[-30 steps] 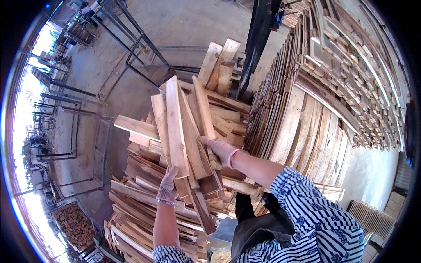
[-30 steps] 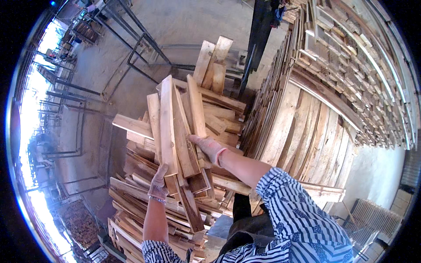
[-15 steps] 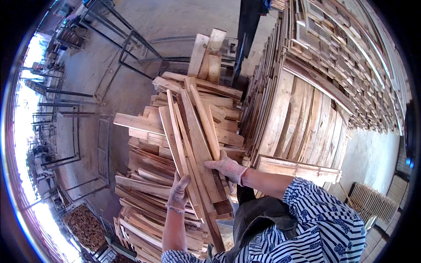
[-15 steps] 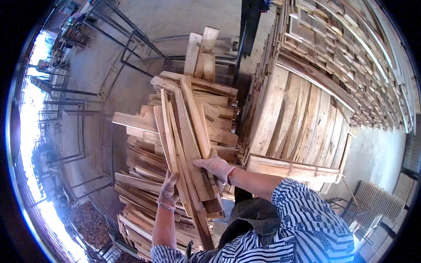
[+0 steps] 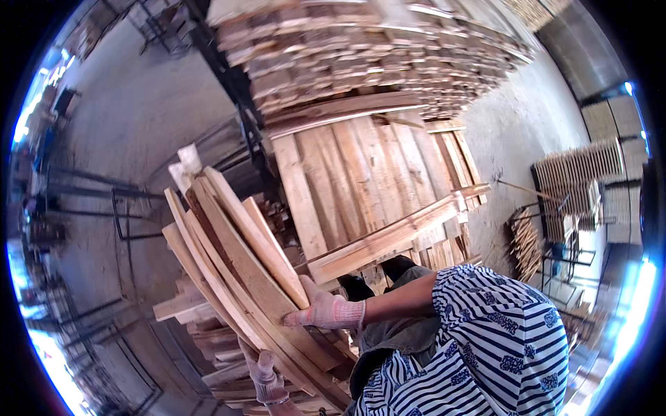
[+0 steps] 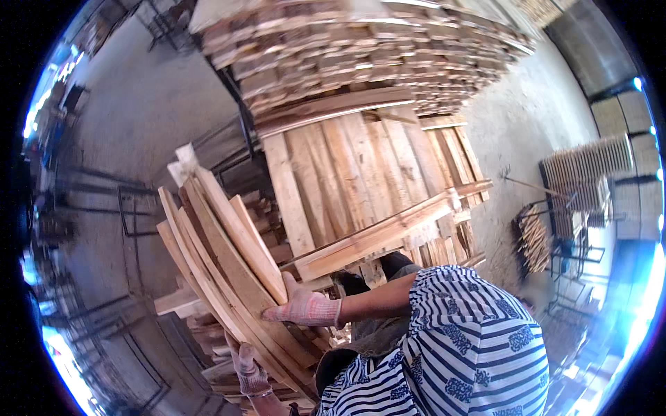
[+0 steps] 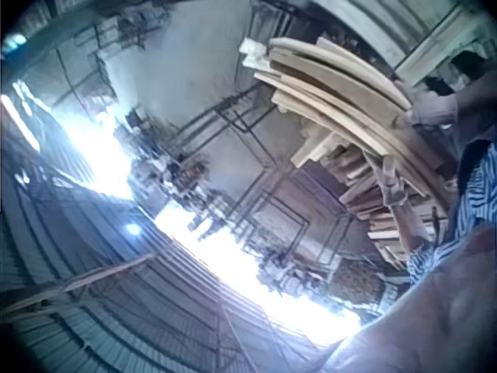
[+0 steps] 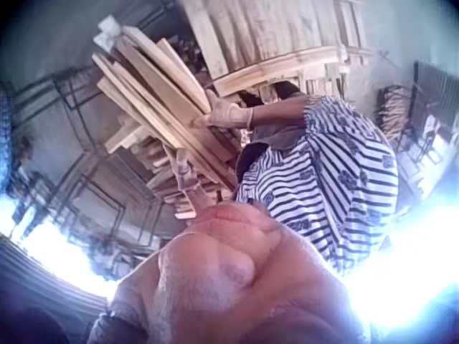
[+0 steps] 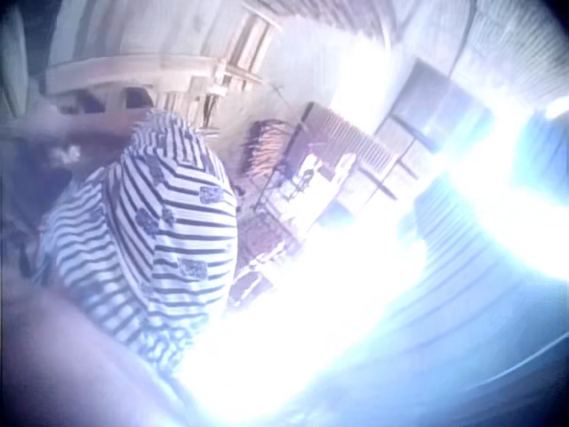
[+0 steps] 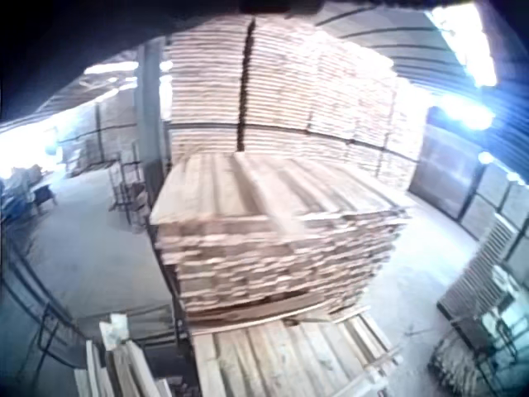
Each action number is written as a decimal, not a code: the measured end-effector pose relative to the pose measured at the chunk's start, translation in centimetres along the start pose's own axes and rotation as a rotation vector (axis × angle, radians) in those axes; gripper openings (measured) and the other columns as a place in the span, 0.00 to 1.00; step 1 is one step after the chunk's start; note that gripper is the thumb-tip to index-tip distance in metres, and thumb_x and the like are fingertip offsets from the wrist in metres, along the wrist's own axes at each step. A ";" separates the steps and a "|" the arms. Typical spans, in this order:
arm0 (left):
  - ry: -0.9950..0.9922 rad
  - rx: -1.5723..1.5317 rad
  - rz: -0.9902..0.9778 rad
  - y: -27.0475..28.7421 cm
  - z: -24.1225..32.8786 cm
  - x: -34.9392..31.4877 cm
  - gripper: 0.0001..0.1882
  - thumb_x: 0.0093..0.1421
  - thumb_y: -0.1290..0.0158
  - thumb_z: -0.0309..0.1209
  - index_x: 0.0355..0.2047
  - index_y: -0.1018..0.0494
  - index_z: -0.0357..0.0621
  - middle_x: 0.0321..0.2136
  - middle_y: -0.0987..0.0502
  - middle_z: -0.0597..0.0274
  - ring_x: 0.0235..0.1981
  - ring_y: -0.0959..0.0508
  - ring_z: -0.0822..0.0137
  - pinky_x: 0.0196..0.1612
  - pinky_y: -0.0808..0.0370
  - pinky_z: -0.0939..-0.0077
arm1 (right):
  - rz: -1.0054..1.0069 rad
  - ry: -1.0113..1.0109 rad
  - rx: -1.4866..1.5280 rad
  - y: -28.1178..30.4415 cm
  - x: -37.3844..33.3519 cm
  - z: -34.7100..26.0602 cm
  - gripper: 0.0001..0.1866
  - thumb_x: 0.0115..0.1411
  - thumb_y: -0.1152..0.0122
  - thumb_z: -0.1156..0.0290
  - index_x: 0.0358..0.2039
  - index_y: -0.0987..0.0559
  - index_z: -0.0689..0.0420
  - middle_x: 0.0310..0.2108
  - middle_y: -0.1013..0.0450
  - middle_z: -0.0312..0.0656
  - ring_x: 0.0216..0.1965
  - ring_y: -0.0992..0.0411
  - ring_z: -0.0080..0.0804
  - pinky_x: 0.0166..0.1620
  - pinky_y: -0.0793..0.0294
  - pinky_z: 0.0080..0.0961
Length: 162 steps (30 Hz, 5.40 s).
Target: The person stacks wooden planks by hand onto a wooden pallet structure, lifting them from a pile and aligning them horizontally.
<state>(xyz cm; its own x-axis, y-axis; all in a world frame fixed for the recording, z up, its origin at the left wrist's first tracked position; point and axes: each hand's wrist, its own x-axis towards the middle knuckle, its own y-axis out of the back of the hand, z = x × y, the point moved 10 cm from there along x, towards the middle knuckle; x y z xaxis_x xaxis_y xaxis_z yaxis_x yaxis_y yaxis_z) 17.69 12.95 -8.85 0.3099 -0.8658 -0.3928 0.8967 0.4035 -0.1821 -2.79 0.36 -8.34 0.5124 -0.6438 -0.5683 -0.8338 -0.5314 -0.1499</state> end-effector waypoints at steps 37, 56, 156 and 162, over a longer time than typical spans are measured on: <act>0.007 1.270 -0.089 -40.9 -7.7 15.2 0.66 0.47 0.33 0.57 0.73 0.58 0.33 0.69 0.45 0.30 0.68 0.38 0.40 0.68 0.37 0.57 | 0.790 -0.094 -0.618 41.2 -7.5 -1.1 0.46 0.62 0.37 0.55 0.74 0.50 0.48 0.64 0.43 0.70 0.62 0.37 0.65 0.65 0.34 0.46; 0.116 1.300 -0.156 -46.8 -5.0 15.5 0.68 0.54 0.38 0.62 0.74 0.70 0.36 0.72 0.61 0.27 0.74 0.53 0.37 0.74 0.50 0.49 | 0.595 -0.217 -0.154 47.6 -21.3 3.3 0.43 0.58 0.37 0.62 0.74 0.42 0.48 0.54 0.28 0.54 0.46 0.23 0.42 0.49 0.18 0.38; 0.089 1.522 0.041 -47.7 -5.1 18.9 0.63 0.55 0.36 0.55 0.76 0.66 0.50 0.72 0.54 0.31 0.73 0.50 0.39 0.75 0.48 0.56 | 1.017 0.601 -0.302 59.8 -19.1 -9.4 0.55 0.50 0.22 0.71 0.72 0.48 0.60 0.56 0.28 0.59 0.58 0.27 0.51 0.59 0.27 0.38; -0.114 1.432 -0.038 -49.1 -5.4 19.3 0.59 0.55 0.37 0.44 0.76 0.64 0.45 0.72 0.54 0.31 0.74 0.52 0.38 0.75 0.50 0.56 | 1.059 0.012 -0.590 69.6 -19.2 5.8 0.56 0.53 0.27 0.60 0.74 0.53 0.58 0.56 0.29 0.58 0.57 0.30 0.55 0.60 0.30 0.44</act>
<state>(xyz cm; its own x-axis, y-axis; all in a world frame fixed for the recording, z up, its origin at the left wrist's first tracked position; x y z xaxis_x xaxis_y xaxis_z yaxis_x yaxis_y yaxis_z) -22.07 -21.96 -12.39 0.2405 -0.9153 -0.3230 0.4241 -0.2003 0.8832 -71.83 -21.04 -12.51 -0.3622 -0.9149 -0.1783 -0.6212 0.0943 0.7780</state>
